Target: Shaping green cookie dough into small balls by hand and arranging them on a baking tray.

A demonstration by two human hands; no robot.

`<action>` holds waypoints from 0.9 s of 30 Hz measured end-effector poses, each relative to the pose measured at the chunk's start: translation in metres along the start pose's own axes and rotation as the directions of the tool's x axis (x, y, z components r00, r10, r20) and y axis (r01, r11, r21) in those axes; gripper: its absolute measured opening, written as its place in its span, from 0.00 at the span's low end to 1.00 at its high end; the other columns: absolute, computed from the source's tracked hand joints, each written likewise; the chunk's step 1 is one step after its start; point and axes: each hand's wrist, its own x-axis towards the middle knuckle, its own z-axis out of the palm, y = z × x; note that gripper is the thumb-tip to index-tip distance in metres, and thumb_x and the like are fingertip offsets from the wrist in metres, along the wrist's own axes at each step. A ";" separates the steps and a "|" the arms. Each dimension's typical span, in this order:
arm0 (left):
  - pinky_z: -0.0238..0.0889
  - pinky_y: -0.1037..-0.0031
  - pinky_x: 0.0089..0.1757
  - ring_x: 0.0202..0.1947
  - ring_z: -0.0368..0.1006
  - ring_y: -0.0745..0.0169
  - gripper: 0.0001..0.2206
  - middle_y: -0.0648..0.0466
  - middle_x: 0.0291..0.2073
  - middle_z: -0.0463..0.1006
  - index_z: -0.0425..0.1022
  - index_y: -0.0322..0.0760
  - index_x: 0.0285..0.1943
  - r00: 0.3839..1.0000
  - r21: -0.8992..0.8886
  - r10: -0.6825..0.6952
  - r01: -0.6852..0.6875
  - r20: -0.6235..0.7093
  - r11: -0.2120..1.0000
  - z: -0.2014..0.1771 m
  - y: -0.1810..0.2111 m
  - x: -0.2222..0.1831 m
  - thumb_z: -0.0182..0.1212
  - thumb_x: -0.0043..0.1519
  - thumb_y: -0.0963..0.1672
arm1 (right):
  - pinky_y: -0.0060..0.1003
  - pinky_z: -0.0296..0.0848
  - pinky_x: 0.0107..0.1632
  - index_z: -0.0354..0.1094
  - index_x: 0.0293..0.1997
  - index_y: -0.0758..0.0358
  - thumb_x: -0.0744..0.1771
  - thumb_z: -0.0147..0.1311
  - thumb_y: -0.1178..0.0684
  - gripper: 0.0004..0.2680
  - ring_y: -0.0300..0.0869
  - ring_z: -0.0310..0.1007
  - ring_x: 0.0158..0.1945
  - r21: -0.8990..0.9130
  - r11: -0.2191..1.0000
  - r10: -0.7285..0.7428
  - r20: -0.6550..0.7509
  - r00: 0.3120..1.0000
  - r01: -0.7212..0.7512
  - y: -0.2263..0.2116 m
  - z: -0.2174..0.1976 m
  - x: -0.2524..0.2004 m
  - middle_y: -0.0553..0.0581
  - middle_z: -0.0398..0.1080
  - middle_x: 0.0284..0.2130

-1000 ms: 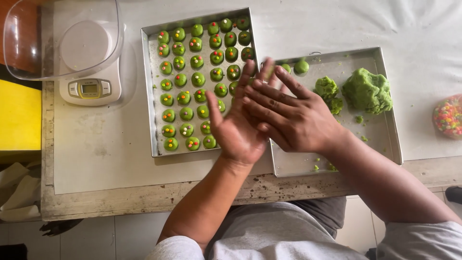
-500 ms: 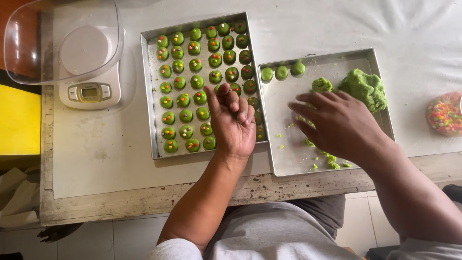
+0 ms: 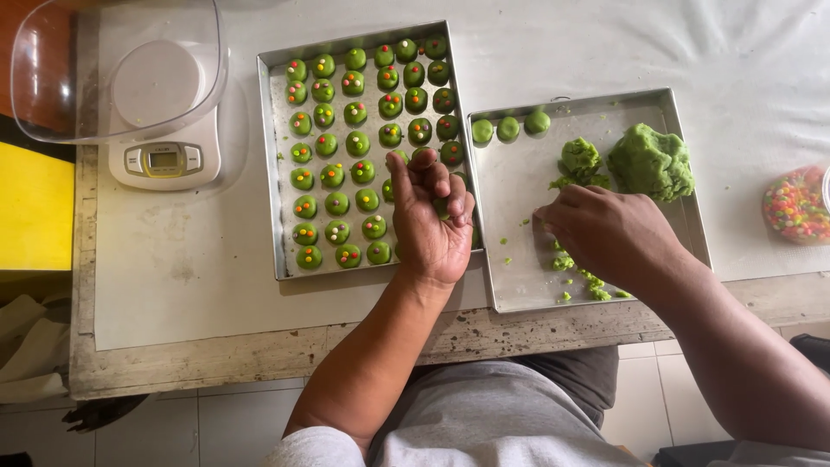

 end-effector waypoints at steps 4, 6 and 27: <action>0.50 0.80 0.19 0.16 0.61 0.68 0.21 0.59 0.21 0.65 0.75 0.42 0.43 1.000 -0.007 0.001 -0.001 0.005 1.000 -0.001 0.002 0.001 0.48 0.71 0.57 | 0.43 0.78 0.23 0.76 0.48 0.42 0.70 0.49 0.47 0.07 0.40 0.78 0.29 0.041 0.998 0.043 0.091 0.995 -0.047 -0.006 -0.019 0.004 0.40 0.76 0.36; 0.50 0.79 0.19 0.17 0.61 0.68 0.21 0.60 0.21 0.65 0.75 0.42 0.43 1.000 -0.001 -0.003 0.002 -0.017 1.000 -0.002 0.003 0.001 0.48 0.71 0.57 | 0.43 0.82 0.30 0.75 0.51 0.36 0.70 0.45 0.44 0.10 0.36 0.80 0.44 0.084 0.986 0.116 0.252 0.961 -0.142 -0.011 -0.033 0.004 0.35 0.76 0.50; 0.51 0.78 0.18 0.17 0.63 0.67 0.22 0.58 0.21 0.66 0.76 0.41 0.43 0.999 -0.021 -0.020 0.021 0.026 1.000 -0.004 0.000 0.000 0.47 0.71 0.57 | 0.45 0.77 0.30 0.71 0.51 0.39 0.68 0.51 0.41 0.08 0.44 0.79 0.37 -0.001 0.993 0.112 0.272 0.956 -0.116 0.003 -0.013 -0.010 0.43 0.74 0.37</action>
